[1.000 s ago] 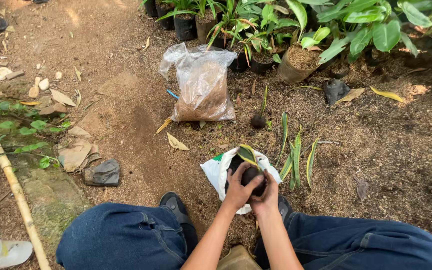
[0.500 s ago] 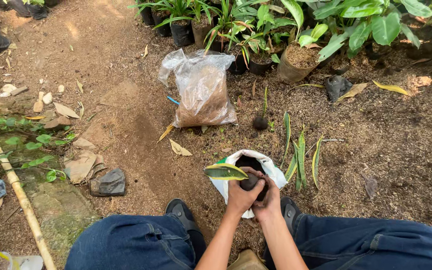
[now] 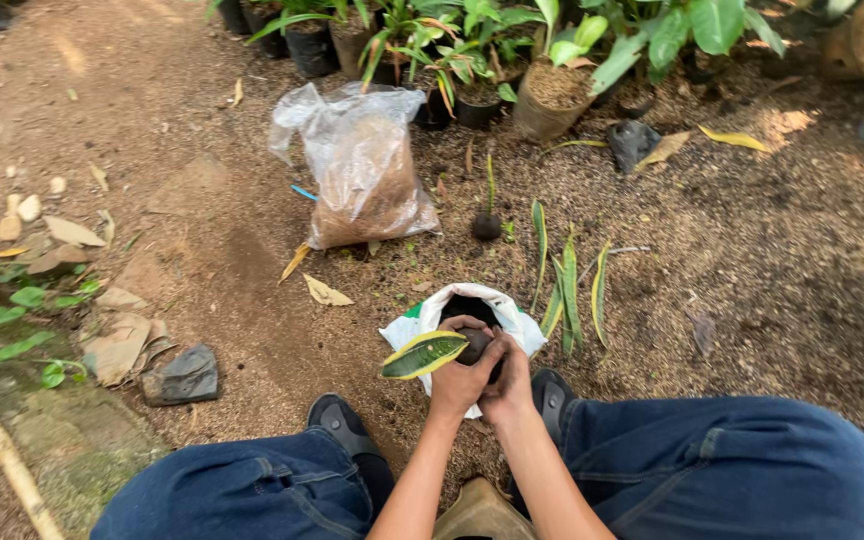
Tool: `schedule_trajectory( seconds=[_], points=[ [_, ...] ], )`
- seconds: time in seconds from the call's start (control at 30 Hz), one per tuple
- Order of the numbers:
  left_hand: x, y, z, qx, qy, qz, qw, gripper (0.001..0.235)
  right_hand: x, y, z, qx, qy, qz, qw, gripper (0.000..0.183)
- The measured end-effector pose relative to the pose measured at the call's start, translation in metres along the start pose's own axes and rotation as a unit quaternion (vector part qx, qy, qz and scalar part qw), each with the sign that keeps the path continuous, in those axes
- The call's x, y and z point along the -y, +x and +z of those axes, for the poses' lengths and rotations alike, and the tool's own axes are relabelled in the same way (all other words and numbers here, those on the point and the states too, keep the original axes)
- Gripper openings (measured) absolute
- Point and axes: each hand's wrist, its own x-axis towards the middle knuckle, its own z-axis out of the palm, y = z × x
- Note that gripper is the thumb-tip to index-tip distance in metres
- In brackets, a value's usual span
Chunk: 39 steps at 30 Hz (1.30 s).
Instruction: The person wraps a snake plant leaf cutting in a ball of moist soil, repeatedly adding soil and compacting it by hand to form a tight soil ball around the cutting.
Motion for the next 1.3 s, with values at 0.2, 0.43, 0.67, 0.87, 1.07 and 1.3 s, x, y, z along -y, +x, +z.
schedule_trajectory(
  seconds=[0.2, 0.43, 0.67, 0.87, 1.07, 1.3],
  points=[
    [0.0, 0.004, -0.002, 0.03, 0.031, 0.154, 0.987, 0.052, 0.001, -0.022, 0.027, -0.131, -0.009, 0.005, 0.991, 0.028],
    [0.008, 0.004, -0.006, 0.05, 0.032, 0.075, 0.995, 0.024, -0.001, -0.021, 0.026, -0.127, -0.015, -0.044, 0.991, 0.026],
    [0.012, -0.004, 0.0, 0.067, 0.138, 0.104, 0.983, 0.022, -0.004, -0.016, 0.01, -0.071, 0.051, 0.006, 0.996, 0.034],
    [0.001, -0.006, 0.006, 0.063, 0.167, 0.088, 0.98, 0.023, 0.001, -0.017, 0.012, -0.052, 0.076, 0.022, 0.996, 0.035],
    [-0.003, -0.01, 0.005, 0.047, 0.198, 0.126, 0.971, 0.016, 0.001, -0.016, 0.006, -0.076, 0.076, 0.014, 0.994, 0.029],
    [0.007, -0.011, 0.002, 0.049, 0.172, 0.173, 0.969, 0.014, -0.001, -0.018, 0.006, -0.058, 0.04, -0.004, 0.997, 0.03]
  ],
)
